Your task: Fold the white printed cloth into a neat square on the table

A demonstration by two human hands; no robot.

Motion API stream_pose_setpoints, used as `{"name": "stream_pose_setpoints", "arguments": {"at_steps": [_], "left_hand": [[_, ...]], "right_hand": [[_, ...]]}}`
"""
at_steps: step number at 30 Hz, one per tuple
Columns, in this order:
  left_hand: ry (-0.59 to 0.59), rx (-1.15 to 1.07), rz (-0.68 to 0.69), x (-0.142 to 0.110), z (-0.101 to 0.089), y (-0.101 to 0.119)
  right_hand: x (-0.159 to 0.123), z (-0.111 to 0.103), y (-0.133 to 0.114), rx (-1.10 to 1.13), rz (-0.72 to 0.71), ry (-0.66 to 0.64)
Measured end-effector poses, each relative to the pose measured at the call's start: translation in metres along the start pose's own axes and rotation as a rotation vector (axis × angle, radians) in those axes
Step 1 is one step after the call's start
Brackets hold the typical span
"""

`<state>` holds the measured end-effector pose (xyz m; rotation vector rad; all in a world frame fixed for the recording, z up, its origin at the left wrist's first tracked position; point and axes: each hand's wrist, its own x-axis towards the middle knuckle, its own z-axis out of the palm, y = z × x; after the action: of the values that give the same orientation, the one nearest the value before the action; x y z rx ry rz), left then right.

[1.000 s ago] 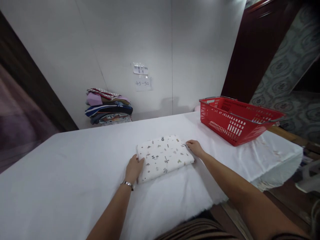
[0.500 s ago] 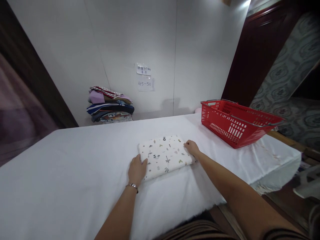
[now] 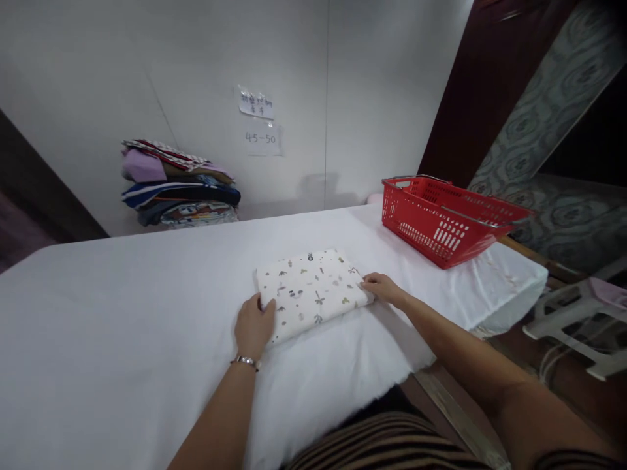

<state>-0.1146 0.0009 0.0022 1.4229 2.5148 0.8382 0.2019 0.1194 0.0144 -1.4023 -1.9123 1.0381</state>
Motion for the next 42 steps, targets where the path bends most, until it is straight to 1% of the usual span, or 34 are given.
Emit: {"name": "stream_pose_setpoints", "arguments": {"at_steps": [2, 4, 7, 9, 11, 14, 18, 22, 25, 29, 34, 38, 42], "left_hand": [[-0.003, 0.005, -0.001, 0.000, 0.000, 0.000], [-0.001, 0.006, 0.004, 0.000, 0.001, -0.001], [0.004, 0.006, 0.012, 0.000, 0.001, -0.001], [0.004, 0.003, 0.014, 0.001, 0.002, -0.002], [0.005, -0.003, 0.017, 0.001, 0.002, -0.002], [0.010, -0.006, 0.012, 0.000, 0.002, -0.002], [0.011, -0.012, 0.002, 0.000, 0.001, -0.001], [0.004, -0.021, -0.005, 0.000, 0.001, -0.002], [0.005, -0.012, -0.004, 0.000, 0.001, -0.002], [-0.002, -0.008, -0.009, -0.001, 0.001, -0.002], [0.014, -0.018, -0.014, -0.001, 0.002, -0.002], [0.026, -0.038, -0.014, -0.001, 0.004, -0.002], [0.041, -0.060, 0.005, -0.003, 0.003, -0.001]], "right_hand": [[-0.003, 0.002, 0.001, 0.094, -0.016, -0.015], [-0.003, 0.005, 0.002, 0.143, -0.002, 0.026], [-0.003, 0.009, 0.003, 0.164, 0.113, 0.109], [-0.003, 0.010, 0.004, 0.138, 0.192, 0.122], [-0.002, 0.010, 0.003, 0.080, 0.225, 0.121], [0.004, 0.009, -0.001, -0.034, 0.191, 0.109], [0.024, 0.016, -0.007, -0.172, 0.124, 0.115], [0.042, 0.025, -0.007, -0.207, 0.092, 0.204], [0.045, 0.028, -0.002, -0.271, 0.081, 0.253], [0.047, 0.026, 0.001, -0.368, 0.086, 0.211], [0.065, 0.025, -0.012, -0.414, 0.150, 0.131], [0.078, 0.031, -0.020, -0.521, 0.174, 0.084], [0.080, 0.036, -0.020, -0.632, 0.154, 0.059]]}}
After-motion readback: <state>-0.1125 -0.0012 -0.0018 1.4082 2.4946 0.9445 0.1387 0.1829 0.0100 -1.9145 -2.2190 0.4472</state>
